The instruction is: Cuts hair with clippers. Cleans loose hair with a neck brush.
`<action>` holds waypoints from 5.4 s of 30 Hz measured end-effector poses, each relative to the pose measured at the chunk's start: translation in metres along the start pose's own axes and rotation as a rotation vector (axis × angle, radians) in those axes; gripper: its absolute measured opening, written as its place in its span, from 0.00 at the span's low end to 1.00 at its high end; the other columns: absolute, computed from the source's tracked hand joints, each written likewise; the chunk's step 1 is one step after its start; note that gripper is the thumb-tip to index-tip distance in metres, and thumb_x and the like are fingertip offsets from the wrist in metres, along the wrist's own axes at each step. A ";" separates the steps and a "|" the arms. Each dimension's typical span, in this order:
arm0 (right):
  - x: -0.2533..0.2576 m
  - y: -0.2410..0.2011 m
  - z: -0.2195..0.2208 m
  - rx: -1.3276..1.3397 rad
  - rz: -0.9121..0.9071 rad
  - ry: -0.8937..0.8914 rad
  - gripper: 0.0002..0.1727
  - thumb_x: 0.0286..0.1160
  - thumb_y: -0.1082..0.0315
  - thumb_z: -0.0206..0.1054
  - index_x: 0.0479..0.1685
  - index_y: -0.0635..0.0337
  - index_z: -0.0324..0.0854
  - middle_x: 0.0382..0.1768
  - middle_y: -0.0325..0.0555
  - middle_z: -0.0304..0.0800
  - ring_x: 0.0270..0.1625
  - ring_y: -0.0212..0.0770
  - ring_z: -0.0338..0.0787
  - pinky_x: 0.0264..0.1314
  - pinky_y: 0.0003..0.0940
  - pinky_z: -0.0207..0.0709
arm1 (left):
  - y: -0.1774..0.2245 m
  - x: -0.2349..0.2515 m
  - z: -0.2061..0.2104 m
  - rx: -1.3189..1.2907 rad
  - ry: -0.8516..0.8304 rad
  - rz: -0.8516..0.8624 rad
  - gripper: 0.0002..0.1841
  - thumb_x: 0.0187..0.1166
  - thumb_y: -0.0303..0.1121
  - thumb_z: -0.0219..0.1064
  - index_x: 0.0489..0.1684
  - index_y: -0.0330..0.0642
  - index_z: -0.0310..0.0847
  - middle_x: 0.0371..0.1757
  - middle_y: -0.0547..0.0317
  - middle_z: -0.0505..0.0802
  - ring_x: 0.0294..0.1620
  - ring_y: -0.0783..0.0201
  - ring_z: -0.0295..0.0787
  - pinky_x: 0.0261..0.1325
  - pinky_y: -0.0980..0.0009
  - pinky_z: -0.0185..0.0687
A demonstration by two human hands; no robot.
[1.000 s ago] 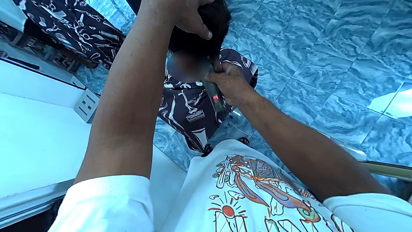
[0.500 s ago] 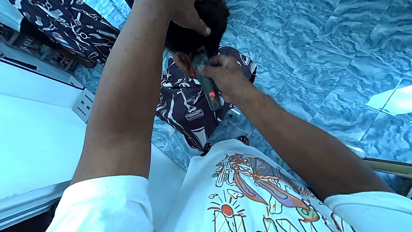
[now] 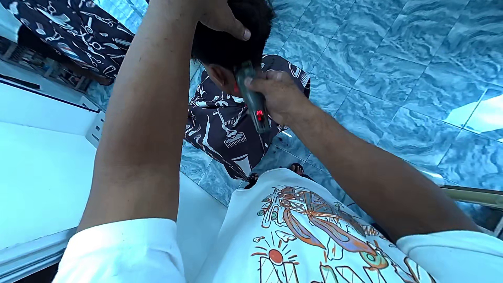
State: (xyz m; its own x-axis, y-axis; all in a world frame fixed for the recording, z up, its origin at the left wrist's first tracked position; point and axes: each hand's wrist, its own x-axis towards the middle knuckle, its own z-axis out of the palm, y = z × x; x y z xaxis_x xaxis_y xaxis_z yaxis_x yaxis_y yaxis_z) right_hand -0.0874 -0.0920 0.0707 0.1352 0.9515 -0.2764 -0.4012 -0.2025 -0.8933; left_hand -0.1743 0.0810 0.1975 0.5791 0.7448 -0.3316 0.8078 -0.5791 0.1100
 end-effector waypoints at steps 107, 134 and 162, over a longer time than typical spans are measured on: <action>0.004 0.031 0.063 0.176 0.193 0.227 0.39 0.60 0.67 0.85 0.69 0.61 0.63 0.53 0.61 0.84 0.52 0.53 0.89 0.51 0.54 0.86 | -0.006 0.008 -0.005 0.217 0.032 0.141 0.44 0.73 0.68 0.67 0.93 0.73 0.58 0.95 0.40 0.55 0.92 0.35 0.54 0.80 0.27 0.58; -0.008 0.047 0.030 0.180 0.225 0.228 0.30 0.64 0.66 0.81 0.63 0.66 0.73 0.47 0.59 0.88 0.45 0.52 0.91 0.45 0.52 0.87 | -0.008 0.006 -0.005 0.195 0.051 0.166 0.43 0.73 0.67 0.68 0.93 0.74 0.59 0.96 0.43 0.53 0.91 0.33 0.56 0.77 0.23 0.60; 0.009 0.019 -0.015 -0.016 -0.085 -0.040 0.26 0.67 0.66 0.79 0.63 0.66 0.76 0.47 0.55 0.89 0.45 0.45 0.92 0.48 0.43 0.89 | -0.025 0.003 0.000 0.138 0.071 0.150 0.42 0.73 0.68 0.67 0.92 0.79 0.59 0.97 0.41 0.49 0.92 0.31 0.52 0.77 0.21 0.58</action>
State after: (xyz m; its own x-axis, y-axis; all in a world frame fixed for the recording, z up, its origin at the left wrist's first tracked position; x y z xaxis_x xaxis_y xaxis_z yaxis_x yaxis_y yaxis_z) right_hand -0.0799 -0.0909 0.0458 0.1312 0.9739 -0.1852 -0.3754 -0.1241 -0.9185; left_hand -0.1922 0.0977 0.1941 0.7018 0.6655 -0.2542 0.6921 -0.7215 0.0222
